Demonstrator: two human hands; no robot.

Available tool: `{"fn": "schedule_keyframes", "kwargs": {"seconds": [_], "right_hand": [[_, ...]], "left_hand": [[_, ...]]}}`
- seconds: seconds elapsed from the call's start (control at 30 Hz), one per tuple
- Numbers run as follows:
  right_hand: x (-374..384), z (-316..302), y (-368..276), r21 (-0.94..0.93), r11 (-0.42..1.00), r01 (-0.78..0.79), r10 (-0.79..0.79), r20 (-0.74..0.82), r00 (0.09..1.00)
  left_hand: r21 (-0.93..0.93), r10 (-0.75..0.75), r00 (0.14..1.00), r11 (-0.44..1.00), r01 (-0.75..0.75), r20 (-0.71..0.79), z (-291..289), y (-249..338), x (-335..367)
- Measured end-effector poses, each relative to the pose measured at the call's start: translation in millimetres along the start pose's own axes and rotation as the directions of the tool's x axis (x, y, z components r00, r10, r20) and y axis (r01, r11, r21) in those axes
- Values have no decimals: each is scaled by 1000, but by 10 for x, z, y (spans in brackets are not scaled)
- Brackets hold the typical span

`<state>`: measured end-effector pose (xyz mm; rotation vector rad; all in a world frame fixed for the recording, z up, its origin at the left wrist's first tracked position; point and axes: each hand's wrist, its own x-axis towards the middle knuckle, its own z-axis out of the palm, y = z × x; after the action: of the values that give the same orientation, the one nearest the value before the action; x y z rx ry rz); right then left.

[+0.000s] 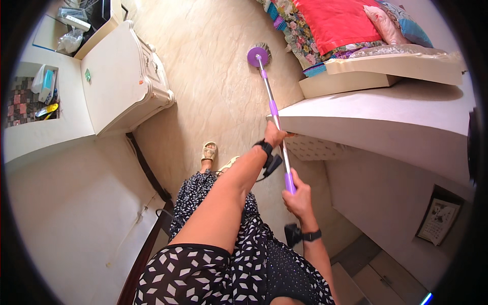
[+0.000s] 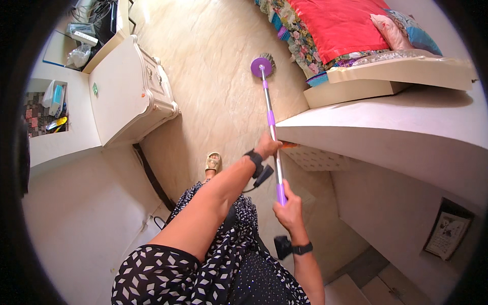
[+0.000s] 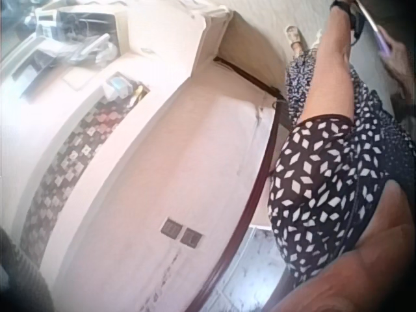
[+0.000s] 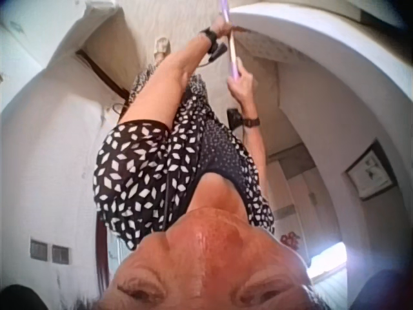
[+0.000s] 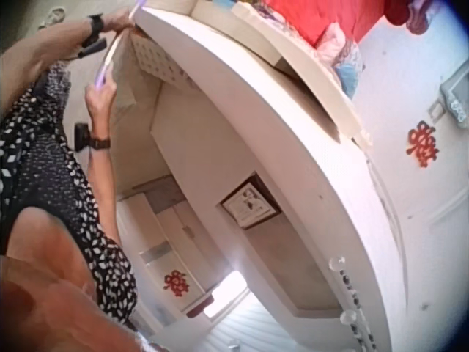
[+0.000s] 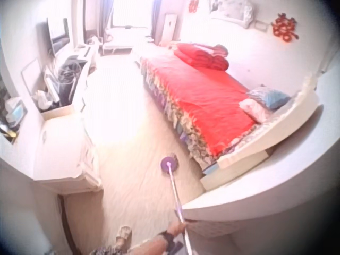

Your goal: The recorder mops the floor across several rooms of an apartment using a purple mop.

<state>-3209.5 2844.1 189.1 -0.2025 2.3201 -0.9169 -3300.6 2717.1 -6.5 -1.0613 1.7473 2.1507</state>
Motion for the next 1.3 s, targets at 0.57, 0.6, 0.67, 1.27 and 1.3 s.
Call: {"fn": "schedule_keyframes", "kwargs": {"seconds": [0.57,0.6,0.67,1.27,1.3], "right_hand": [[-1180,-467,-706,-325,945,-23,79,159,984],[-1188,-419,-690,-430,903,20,36,122,992],[-1150,-285,-646,-481,877,18,26,85,996],[-332,15,-489,-261,963,-71,26,-171,985],[-447,0,-565,-176,969,-175,154,-125,980]], "left_hand": [[-394,-258,654,625,674,711,-646,-253,-1457],[-393,-252,658,634,666,709,-656,-265,-1401],[-399,-216,687,679,616,694,-645,-289,-1220],[-169,-126,592,893,417,796,20,201,-678],[-150,-162,538,860,489,827,60,89,-664]]}}
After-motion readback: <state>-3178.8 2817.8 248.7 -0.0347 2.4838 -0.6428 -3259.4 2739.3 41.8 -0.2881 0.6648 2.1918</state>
